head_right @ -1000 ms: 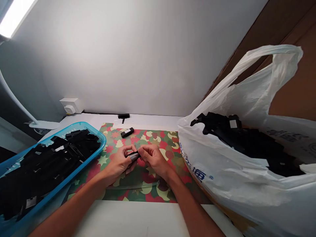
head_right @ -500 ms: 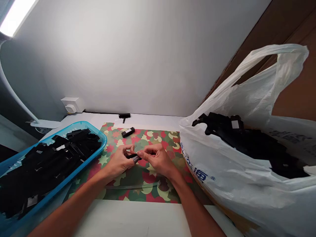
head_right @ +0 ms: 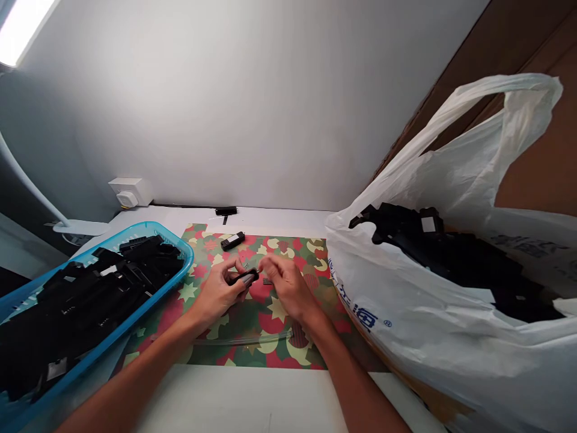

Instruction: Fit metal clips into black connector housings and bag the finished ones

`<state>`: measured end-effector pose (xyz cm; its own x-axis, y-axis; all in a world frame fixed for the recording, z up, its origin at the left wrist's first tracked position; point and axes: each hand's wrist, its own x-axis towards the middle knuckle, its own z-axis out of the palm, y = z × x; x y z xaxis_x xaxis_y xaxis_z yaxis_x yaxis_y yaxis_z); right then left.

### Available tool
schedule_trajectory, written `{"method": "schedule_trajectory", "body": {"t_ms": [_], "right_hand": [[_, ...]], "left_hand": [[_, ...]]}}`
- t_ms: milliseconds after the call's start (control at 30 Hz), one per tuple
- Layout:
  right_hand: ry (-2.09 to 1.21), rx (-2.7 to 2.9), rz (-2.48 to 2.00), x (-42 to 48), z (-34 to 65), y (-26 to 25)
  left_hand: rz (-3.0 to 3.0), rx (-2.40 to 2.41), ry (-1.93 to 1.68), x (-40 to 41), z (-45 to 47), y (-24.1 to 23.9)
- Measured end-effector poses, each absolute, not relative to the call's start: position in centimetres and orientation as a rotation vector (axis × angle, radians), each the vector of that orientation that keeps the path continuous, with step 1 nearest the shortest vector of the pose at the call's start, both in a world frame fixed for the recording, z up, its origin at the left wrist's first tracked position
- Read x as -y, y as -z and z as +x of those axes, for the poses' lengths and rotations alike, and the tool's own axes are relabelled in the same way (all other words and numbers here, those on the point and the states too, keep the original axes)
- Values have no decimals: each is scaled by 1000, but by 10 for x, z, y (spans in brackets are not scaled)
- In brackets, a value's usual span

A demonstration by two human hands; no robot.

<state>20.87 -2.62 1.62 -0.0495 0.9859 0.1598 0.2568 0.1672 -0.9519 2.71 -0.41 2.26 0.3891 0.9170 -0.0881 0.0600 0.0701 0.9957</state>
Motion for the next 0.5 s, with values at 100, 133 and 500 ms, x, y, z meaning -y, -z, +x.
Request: {"method": "schedule_trajectory", "body": {"t_ms": [100,133,500], "right_hand": [[-965,1368,-1293,21,209,-4],[-939,1364,-1296,19,209,0],[-976,1346,-1122,14,206,13]], "left_hand": [[1346,-986,-880,3,27,-23],[1343,-1005,-898,3,27,-23],[1278,-1113,-1136,-2,27,-26]]}}
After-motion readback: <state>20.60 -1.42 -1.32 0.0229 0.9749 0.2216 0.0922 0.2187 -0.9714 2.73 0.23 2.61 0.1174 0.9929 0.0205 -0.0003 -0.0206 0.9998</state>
